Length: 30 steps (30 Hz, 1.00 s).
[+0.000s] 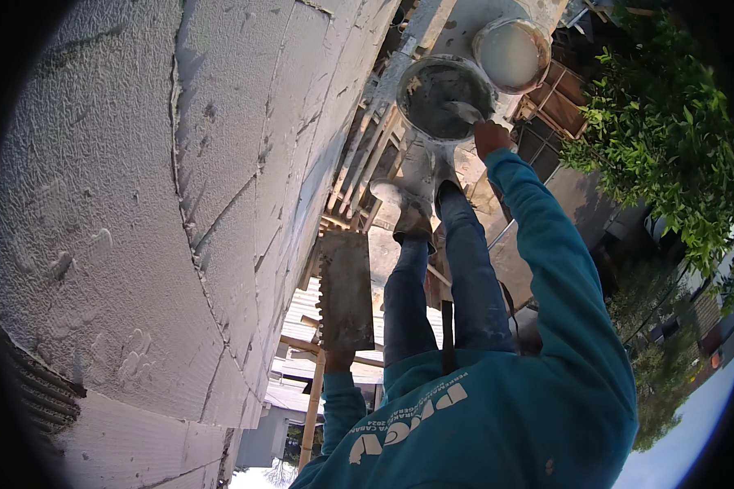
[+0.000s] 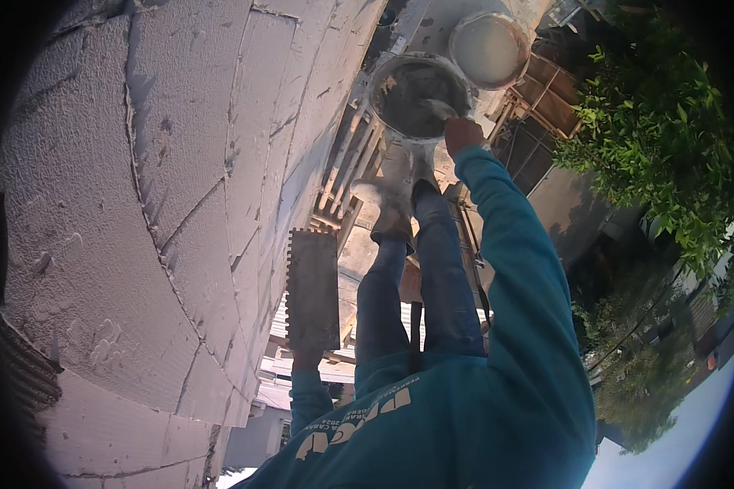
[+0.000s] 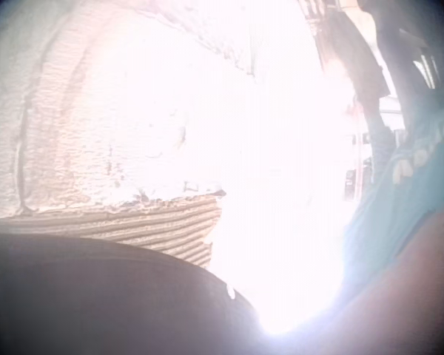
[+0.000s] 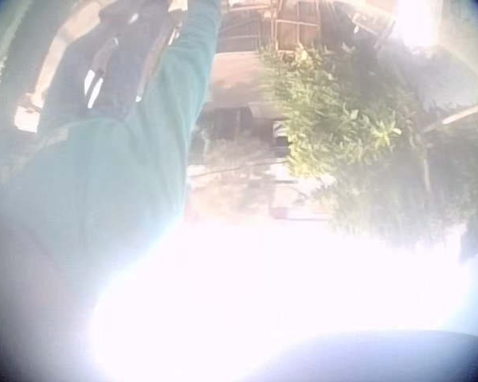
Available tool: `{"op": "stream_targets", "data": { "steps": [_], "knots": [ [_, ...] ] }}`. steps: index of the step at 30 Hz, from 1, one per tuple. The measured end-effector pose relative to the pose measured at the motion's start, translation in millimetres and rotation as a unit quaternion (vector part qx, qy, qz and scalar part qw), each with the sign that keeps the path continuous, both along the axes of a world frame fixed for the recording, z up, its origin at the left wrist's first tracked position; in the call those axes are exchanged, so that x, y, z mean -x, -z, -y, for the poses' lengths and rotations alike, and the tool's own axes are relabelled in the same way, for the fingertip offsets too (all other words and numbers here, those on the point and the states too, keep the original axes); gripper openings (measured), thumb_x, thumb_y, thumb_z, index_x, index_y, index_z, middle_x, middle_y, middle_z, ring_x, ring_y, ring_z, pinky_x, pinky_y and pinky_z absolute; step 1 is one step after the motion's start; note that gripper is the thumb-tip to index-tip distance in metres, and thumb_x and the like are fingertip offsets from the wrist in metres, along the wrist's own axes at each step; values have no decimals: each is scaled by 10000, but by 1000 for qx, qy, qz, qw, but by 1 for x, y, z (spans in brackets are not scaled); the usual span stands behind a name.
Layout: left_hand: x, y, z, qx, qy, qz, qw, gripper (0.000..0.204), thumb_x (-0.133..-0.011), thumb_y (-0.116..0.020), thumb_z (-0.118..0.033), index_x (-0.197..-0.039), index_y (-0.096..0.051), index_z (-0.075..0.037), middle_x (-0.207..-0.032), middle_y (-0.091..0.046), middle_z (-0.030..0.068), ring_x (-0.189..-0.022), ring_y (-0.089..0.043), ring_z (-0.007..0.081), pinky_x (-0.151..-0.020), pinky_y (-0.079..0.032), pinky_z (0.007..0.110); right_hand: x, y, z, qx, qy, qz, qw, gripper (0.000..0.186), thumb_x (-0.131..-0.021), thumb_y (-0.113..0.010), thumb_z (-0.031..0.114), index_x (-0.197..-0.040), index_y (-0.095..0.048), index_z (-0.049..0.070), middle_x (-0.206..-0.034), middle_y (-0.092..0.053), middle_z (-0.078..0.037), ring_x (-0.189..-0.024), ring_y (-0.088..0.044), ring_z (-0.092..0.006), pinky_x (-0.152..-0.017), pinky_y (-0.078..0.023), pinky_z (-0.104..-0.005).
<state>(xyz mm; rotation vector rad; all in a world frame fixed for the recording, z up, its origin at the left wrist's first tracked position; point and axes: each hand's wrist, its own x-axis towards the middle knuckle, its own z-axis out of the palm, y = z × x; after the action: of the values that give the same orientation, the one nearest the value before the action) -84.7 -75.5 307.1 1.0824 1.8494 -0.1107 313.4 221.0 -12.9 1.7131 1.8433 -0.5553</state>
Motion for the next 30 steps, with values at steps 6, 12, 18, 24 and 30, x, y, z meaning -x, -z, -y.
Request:
{"op": "stream_targets", "data": {
  "steps": [6,12,18,24,30],
  "knots": [
    [1,9,10,25,-6,-8,1000,483,-831,-655,-161,-1298,-561,-74,-1374,-484,229,-1284,-422,433,-1077,-352,478,1,-6,21,78,-44,-76,993,327,-831,-581,143,-1155,-598,108,-919,-670,-159,-898,-677,-304,-728,-545,-441],
    [-5,12,8,21,-4,-15,1000,485,-831,-656,-161,-1298,-562,-73,-1375,-483,228,-1285,-420,434,-1080,-348,479,9,13,18,65,-23,-131,989,422,-831,-552,180,-1244,-556,92,-871,-671,-212,-800,-684,-337,-684,-552,-443],
    [-9,10,4,5,0,-16,1000,486,-830,-658,-162,-1298,-562,-71,-1375,-482,227,-1286,-418,434,-1082,-344,480,-49,-4,28,70,75,-208,973,390,-851,-598,354,-1166,-612,124,-970,-696,-126,-869,-668,-358,-779,-536,-460],
    [-17,-2,-22,-33,3,-38,999,488,-830,-660,-163,-1299,-563,-70,-1376,-481,227,-1287,-416,434,-1085,-339,481,-51,-128,24,-39,104,-321,941,275,-864,-643,303,-1073,-643,124,-996,-673,-103,-863,-664,-327,-756,-543,-411],
    [-24,-32,-54,77,-5,2,997,497,-869,-612,-182,-1333,-516,-33,-1407,-457,198,-1314,-398,387,-1098,-331,462,-10,-311,-48,-236,215,-476,820,337,-849,-682,211,-1140,-622,51,-1003,-674,-190,-931,-671,-330,-804,-517,-372]
  ]
}}
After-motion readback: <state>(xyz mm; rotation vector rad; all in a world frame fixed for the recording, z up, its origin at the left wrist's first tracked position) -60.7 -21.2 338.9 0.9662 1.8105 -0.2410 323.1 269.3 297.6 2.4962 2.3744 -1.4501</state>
